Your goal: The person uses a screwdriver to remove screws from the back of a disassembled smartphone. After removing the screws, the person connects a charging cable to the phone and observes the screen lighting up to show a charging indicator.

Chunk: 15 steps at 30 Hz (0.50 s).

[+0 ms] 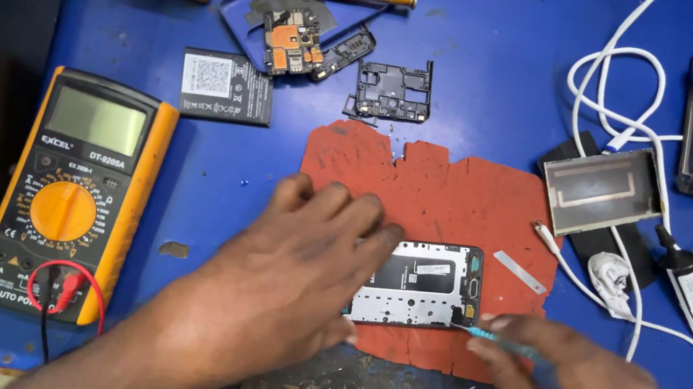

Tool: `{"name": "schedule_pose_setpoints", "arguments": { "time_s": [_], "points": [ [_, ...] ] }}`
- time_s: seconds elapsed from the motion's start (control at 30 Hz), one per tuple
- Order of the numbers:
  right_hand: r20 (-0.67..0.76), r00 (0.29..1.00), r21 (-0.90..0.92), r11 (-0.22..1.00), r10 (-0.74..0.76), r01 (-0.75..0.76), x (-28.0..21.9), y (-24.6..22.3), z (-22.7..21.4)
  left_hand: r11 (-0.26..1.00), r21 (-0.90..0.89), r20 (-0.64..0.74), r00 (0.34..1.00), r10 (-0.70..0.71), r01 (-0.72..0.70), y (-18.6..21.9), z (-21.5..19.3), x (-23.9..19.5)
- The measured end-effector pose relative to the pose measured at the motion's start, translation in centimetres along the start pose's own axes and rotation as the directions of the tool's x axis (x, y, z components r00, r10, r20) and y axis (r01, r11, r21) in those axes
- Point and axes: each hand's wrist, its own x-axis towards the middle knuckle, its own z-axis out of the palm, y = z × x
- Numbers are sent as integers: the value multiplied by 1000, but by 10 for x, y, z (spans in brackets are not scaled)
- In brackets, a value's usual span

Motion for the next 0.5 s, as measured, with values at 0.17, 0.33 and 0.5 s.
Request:
{"name": "schedule_pose_setpoints", "arguments": {
  "time_s": [0.17, 0.33, 0.5],
  "points": [
    [-301, 949, 594, 796, 88, 114, 34, -15, -7, 996, 62, 140, 988, -69, 61, -1, 1, 0],
    [-338, 935, 632, 709, -112, 313, 93, -16, 9, 1000, -7, -50, 999, -4, 4, 3, 10, 9],
    [-250, 954, 683, 668, -168, 296, 128, -24, 31, 990, -137, -118, 993, -29, 13, -3, 14, 5]
  ]
}}
